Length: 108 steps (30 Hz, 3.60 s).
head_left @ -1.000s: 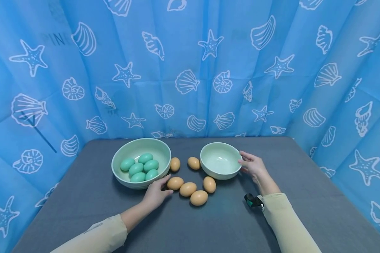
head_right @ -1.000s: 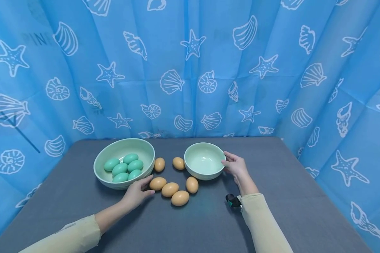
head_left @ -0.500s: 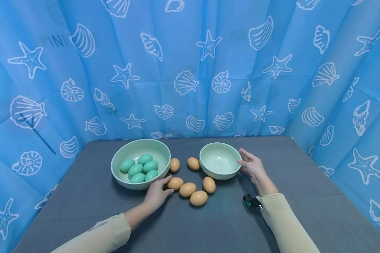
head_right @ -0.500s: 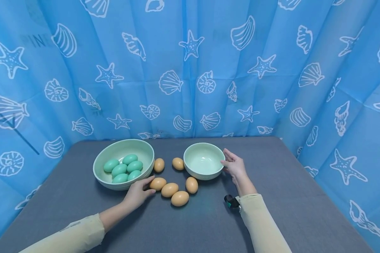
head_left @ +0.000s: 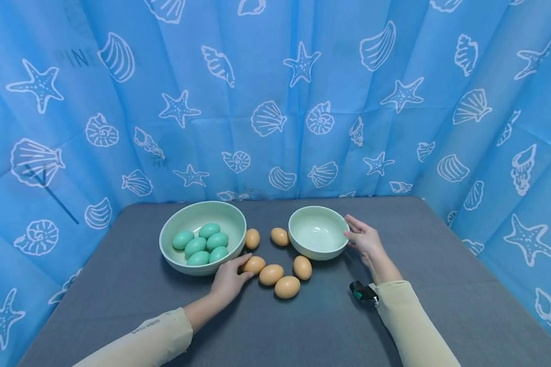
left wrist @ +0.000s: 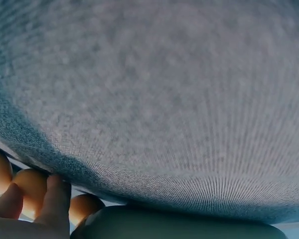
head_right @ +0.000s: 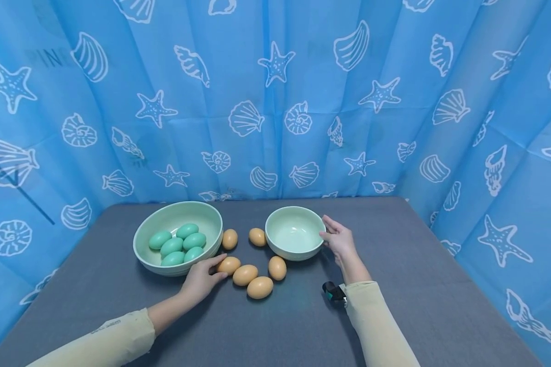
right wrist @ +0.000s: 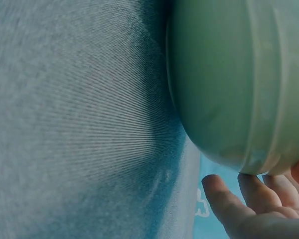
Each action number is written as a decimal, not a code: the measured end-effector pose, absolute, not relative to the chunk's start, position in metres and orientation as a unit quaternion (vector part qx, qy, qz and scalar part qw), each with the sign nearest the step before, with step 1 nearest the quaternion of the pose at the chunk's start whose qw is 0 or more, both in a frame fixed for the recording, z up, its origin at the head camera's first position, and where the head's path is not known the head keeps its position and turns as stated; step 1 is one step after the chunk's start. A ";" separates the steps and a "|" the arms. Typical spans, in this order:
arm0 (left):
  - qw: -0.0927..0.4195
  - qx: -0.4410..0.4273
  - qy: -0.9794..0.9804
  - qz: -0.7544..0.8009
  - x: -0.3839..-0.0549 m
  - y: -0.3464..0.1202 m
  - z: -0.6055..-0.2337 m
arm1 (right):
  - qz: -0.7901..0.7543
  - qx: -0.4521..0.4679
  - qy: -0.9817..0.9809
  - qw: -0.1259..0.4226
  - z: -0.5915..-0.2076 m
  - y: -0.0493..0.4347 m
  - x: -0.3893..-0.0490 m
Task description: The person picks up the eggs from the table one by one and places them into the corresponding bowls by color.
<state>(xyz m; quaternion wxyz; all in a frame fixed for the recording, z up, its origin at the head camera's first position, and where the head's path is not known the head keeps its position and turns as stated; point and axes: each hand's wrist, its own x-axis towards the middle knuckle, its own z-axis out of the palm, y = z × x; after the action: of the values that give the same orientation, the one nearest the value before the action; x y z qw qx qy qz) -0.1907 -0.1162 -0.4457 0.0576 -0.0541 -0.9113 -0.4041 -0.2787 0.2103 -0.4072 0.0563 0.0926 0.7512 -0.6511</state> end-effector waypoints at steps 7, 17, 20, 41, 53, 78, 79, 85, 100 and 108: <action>0.055 -0.054 -0.912 -0.402 -0.191 -0.117 -0.441 | -0.655 0.091 0.748 0.057 -0.407 0.211 -0.279; 0.055 -0.052 -0.912 -0.403 -0.188 -0.116 -0.434 | -0.655 0.082 0.749 0.053 -0.408 0.211 -0.279; 0.063 -0.054 -0.908 -0.410 -0.186 -0.116 -0.430 | -0.659 0.082 0.746 0.052 -0.408 0.211 -0.279; 0.054 -0.067 -0.874 -0.478 -0.192 -0.098 -0.403 | -0.658 0.083 0.746 0.056 -0.409 0.211 -0.278; 0.007 -0.070 -0.849 -0.524 -0.200 -0.077 -0.398 | -0.663 0.089 0.741 0.053 -0.408 0.211 -0.277; -0.033 -0.046 -0.797 -0.601 -0.234 -0.029 -0.383 | -0.646 0.076 0.758 0.056 -0.407 0.213 -0.276; -0.032 -0.046 -0.799 -0.599 -0.234 -0.027 -0.383 | -0.646 0.075 0.758 0.057 -0.407 0.213 -0.276; -0.024 -0.066 -0.812 -0.580 -0.242 -0.016 -0.380 | -0.649 0.083 0.754 0.053 -0.408 0.214 -0.276; -0.026 -0.083 -0.830 -0.551 -0.269 0.006 -0.385 | -0.650 0.089 0.752 0.058 -0.408 0.212 -0.276; -0.041 -0.029 -0.848 -0.527 -0.287 0.023 -0.387 | -0.657 0.091 0.746 0.058 -0.409 0.212 -0.277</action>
<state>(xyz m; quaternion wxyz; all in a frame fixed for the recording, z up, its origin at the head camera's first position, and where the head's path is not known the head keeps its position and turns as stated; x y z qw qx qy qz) -0.2871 0.0230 -0.3875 -0.0408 -0.0292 -0.8485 -0.5268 -0.2773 0.2123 -0.4087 0.0577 0.0915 0.7459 -0.6572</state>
